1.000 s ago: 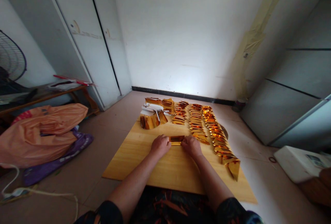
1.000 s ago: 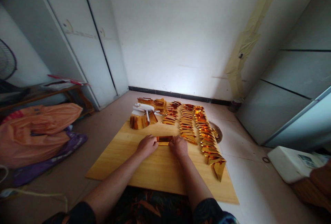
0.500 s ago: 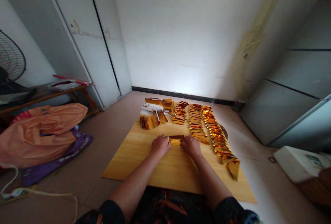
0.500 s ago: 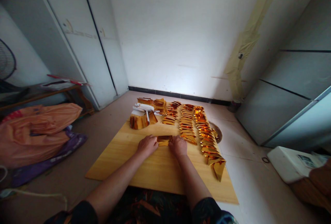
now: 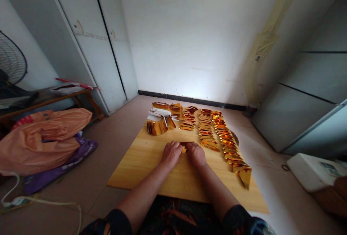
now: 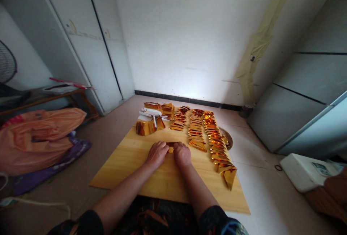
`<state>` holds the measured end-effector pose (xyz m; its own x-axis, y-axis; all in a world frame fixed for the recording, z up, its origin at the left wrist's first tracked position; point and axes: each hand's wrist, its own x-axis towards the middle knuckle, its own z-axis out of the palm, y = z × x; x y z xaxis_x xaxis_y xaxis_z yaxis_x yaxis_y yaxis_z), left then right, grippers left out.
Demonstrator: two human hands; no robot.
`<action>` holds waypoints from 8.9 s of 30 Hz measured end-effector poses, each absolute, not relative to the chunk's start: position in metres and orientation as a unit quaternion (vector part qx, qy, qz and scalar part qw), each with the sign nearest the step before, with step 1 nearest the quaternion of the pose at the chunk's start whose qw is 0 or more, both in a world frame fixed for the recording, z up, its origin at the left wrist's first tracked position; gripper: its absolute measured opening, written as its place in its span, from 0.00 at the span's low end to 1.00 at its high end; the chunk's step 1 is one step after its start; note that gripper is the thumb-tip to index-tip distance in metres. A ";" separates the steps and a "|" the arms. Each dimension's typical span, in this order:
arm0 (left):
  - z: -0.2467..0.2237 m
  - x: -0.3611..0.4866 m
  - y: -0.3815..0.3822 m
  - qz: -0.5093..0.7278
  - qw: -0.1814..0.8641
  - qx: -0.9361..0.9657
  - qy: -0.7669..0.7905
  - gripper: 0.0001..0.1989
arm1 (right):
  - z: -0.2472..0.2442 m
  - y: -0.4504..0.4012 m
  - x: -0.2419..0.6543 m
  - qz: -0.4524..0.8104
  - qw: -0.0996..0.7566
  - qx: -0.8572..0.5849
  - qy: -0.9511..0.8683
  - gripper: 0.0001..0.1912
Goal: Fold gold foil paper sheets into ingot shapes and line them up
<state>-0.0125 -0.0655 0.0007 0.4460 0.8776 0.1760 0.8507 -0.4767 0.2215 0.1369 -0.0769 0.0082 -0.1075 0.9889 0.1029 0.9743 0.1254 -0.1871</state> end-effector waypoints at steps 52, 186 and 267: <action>0.002 -0.026 -0.068 0.186 0.145 0.753 0.615 0.07 | -0.003 -0.071 0.152 0.127 0.197 -0.717 -0.657 0.11; -0.022 -0.034 -0.081 0.254 0.018 0.883 0.395 0.12 | 0.004 -0.090 0.143 0.043 0.151 -0.516 -0.842 0.13; 0.009 -0.031 -0.086 0.138 0.031 0.893 0.427 0.06 | -0.004 -0.116 0.175 0.069 0.195 -0.471 -0.857 0.12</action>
